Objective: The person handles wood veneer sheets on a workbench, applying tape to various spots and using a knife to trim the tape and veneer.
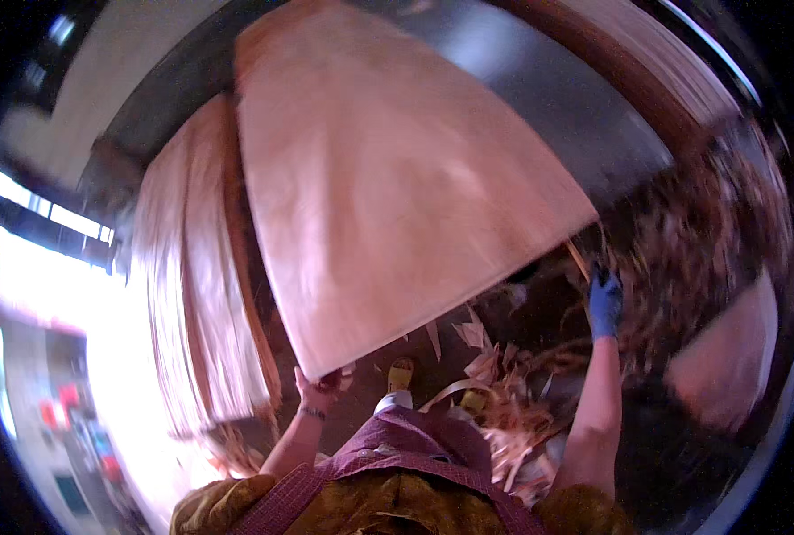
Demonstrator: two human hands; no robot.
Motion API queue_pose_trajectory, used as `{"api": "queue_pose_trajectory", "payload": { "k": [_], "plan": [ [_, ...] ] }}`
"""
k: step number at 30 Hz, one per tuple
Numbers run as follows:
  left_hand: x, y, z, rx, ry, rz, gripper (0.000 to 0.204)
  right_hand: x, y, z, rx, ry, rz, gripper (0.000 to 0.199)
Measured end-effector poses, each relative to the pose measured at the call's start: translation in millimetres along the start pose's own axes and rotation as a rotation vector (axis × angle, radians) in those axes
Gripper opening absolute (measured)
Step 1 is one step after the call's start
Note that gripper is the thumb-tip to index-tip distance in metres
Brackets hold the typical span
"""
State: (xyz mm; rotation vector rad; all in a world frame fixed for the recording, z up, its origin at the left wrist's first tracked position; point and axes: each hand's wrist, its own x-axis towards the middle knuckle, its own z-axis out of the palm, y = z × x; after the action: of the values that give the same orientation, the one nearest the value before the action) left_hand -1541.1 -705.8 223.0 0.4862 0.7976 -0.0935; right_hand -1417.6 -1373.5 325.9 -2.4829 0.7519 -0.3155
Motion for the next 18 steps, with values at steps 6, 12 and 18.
{"api": "queue_pose_trajectory", "payload": {
  "k": [6,12,18],
  "plan": [
    [50.5,-16.0,-9.9,-0.267,-0.013,0.219,0.058,77.0,11.5,4.4,0.389,-0.172,-0.255,0.044],
    [6.2,-11.8,8.6,-0.448,0.328,0.302,0.016,26.0,-42.1,45.2,-0.050,-0.295,-0.114,0.052],
    [65.0,11.4,-65.9,-0.469,0.284,0.281,0.016,13.0,-51.2,54.6,-0.017,-0.139,-0.373,0.056]
  ]
}}
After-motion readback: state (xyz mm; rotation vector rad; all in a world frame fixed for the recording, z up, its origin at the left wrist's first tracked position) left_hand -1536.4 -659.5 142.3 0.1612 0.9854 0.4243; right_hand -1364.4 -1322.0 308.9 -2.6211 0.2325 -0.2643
